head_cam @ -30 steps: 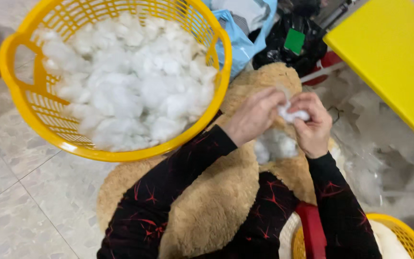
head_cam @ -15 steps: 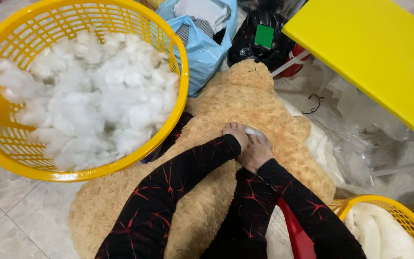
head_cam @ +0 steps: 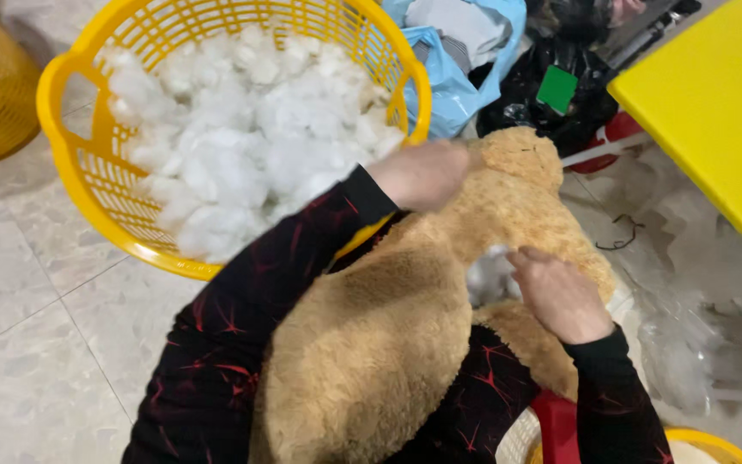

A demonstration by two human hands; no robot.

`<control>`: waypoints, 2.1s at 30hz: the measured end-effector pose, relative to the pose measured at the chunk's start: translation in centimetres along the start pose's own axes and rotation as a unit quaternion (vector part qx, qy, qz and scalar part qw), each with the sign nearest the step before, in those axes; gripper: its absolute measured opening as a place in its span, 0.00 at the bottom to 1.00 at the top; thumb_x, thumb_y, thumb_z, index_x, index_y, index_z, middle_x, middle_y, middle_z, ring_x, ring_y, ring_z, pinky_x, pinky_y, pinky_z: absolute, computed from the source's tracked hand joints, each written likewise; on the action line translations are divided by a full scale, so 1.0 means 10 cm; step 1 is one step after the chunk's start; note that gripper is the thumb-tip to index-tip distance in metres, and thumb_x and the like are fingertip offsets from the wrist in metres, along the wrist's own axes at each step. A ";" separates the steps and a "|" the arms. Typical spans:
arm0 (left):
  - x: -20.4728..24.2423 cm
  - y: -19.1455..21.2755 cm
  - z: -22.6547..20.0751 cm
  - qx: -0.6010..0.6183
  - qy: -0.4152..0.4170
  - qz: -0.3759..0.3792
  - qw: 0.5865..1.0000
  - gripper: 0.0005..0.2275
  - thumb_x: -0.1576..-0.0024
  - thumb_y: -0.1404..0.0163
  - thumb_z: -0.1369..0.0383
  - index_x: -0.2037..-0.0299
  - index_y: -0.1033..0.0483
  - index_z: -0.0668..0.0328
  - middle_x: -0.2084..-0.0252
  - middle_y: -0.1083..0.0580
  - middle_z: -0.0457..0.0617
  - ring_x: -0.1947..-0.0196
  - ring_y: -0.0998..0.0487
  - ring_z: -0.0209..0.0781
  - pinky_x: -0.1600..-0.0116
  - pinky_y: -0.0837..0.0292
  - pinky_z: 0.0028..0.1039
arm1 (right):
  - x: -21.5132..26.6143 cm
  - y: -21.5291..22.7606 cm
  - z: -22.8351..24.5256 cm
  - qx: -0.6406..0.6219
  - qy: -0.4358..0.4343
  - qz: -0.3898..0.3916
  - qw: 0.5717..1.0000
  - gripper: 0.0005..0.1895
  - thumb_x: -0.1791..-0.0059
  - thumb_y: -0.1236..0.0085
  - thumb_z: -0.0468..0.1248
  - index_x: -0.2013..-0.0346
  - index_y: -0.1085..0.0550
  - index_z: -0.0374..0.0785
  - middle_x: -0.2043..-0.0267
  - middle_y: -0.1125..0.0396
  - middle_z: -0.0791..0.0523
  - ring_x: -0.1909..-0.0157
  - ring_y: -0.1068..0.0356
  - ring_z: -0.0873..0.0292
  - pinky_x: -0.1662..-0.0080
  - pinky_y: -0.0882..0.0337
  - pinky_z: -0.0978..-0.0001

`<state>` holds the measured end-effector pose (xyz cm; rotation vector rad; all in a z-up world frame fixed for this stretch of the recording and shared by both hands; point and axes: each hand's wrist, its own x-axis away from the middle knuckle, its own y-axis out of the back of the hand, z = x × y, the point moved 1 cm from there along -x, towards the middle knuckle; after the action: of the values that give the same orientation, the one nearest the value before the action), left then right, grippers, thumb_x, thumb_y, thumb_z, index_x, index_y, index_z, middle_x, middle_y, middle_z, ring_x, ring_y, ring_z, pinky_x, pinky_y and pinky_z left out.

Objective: The person repeatedly takes handfuls of white cotton from a yellow basket and stuffs them into a large beige teddy bear resting on their lap. They press and distribute the cotton inside the bear throughout the clip.

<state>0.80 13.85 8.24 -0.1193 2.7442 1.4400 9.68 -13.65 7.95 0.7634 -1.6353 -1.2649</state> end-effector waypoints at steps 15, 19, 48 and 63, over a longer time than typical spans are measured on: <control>1.43 -0.27 1.66 -0.124 0.263 -0.059 0.955 0.08 0.46 0.50 0.74 0.59 0.21 0.58 0.45 0.30 0.60 0.45 0.27 0.63 0.47 0.25 0.45 | -2.32 -0.01 1.89 -0.039 0.208 -0.005 0.977 0.07 0.49 0.47 0.35 0.60 0.23 0.40 0.63 0.26 0.45 0.58 0.25 0.40 0.56 0.26 0.48; 1.62 -0.11 1.80 -0.066 0.285 -0.080 0.953 0.09 0.46 0.52 0.74 0.59 0.21 0.58 0.48 0.28 0.60 0.47 0.24 0.61 0.45 0.26 0.46 | -2.30 0.21 1.70 -0.195 0.241 -0.090 0.947 0.09 0.57 0.42 0.30 0.63 0.21 0.37 0.68 0.26 0.46 0.63 0.25 0.44 0.58 0.27 0.53; 1.56 0.67 0.33 0.162 -0.006 -0.310 0.937 0.36 0.47 0.34 0.62 0.31 0.40 0.63 0.34 0.37 0.61 0.36 0.34 0.52 0.44 0.31 0.37 | -1.46 0.77 1.63 -0.607 0.132 -0.235 0.748 0.18 0.50 0.37 0.30 0.46 0.28 0.36 0.53 0.27 0.58 0.52 0.27 0.64 0.50 0.26 0.71; -0.28 -1.00 -0.98 0.382 0.026 0.068 0.921 0.23 0.52 0.36 0.59 0.49 0.22 0.62 0.52 0.19 0.65 0.58 0.16 0.51 0.52 0.21 0.36 | 0.41 -0.33 -0.26 -0.616 -0.075 -0.328 0.713 0.14 0.46 0.41 0.30 0.47 0.29 0.36 0.53 0.29 0.58 0.54 0.30 0.65 0.54 0.28 0.72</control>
<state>4.43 0.20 5.80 0.0652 3.1711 0.2883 10.21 -19.20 6.15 0.3203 -0.2378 -2.5121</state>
